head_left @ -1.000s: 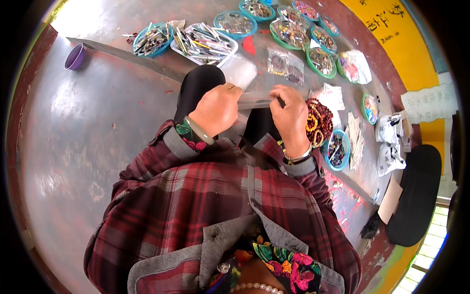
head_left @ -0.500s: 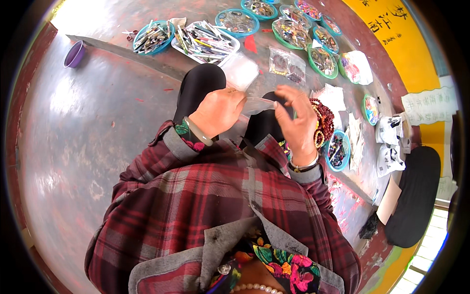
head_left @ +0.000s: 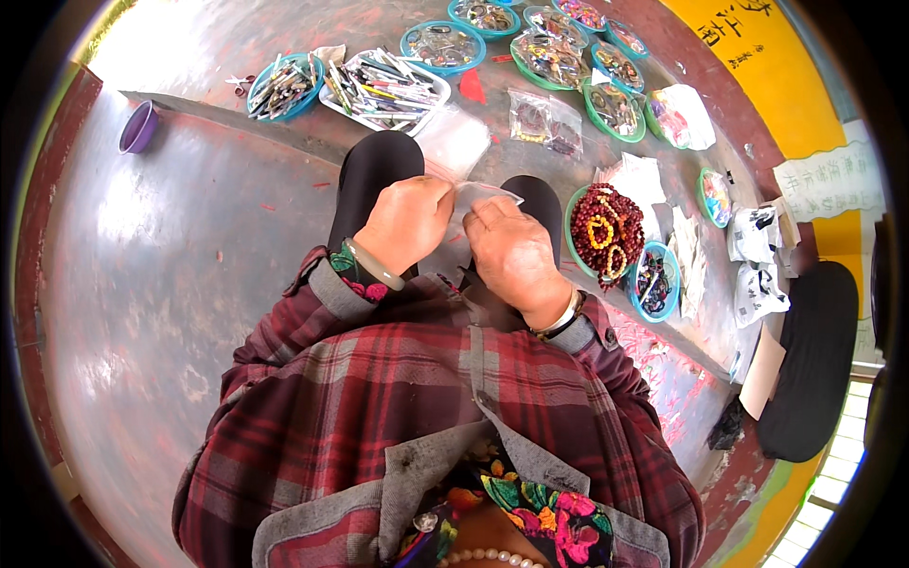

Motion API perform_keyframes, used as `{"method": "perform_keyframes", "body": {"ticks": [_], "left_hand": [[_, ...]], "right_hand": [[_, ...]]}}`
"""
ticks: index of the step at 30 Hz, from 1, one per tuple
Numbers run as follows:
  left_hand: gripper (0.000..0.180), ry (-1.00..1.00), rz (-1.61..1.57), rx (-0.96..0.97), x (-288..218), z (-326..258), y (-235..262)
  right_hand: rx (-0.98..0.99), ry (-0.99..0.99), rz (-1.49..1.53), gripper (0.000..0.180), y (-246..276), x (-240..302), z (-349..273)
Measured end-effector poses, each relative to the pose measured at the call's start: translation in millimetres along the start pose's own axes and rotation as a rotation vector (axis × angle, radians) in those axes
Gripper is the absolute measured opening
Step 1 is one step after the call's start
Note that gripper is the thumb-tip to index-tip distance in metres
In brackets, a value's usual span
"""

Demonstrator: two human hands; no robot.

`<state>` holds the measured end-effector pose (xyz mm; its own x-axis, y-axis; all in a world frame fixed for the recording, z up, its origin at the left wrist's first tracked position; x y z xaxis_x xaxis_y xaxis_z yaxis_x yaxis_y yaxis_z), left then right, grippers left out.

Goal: The person sits on the floor and repeatedly picks up beaded bracelets from a green bowl, places them into small clear plastic bags, and sets the filled bags down on the floor. The person handles the beads and bags by hand without using any tools.

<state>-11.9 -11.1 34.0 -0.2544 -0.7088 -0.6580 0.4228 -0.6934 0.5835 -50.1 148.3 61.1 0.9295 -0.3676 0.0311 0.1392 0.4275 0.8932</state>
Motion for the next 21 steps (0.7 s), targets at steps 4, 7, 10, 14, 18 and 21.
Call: {"method": "perform_keyframes", "body": {"ticks": [4, 7, 10, 14, 18, 21], "left_hand": [[0.010, 0.011, 0.072, -0.018, 1, 1, 2], [0.010, -0.001, 0.088, 0.015, 2, -3, -1], [0.012, -0.021, 0.049, 0.066, -2, -2, 0], [0.015, -0.002, -0.034, 0.093, -5, 3, -2], [0.018, -0.009, -0.134, -0.006, -4, 2, -11], [0.017, 0.124, -0.259, 0.038, 0, 2, -17]], "right_hand": [[0.190, 0.050, 0.079, 0.008, -2, 5, -5], [0.276, -0.019, 0.063, 0.006, -4, 5, -6], [0.339, -0.094, 0.003, 0.007, -4, 0, -7], [0.205, -0.095, 0.071, 0.009, -10, -10, -14], [0.108, -0.245, 0.172, 0.009, -12, -10, -11], [0.128, -0.276, 0.175, 0.011, -11, -9, -11]]}}
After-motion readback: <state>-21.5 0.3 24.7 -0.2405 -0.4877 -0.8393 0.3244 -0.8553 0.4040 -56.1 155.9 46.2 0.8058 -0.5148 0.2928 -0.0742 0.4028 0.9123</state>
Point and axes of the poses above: each hand's wrist, its own z-axis towards the middle knuckle, its own y-axis out of the back of the hand, x = y × z, the point moved 1 cm from there along z, towards the middle knuckle, and after that the axes turned 3 degrees about -x, right-handed, at the moved point
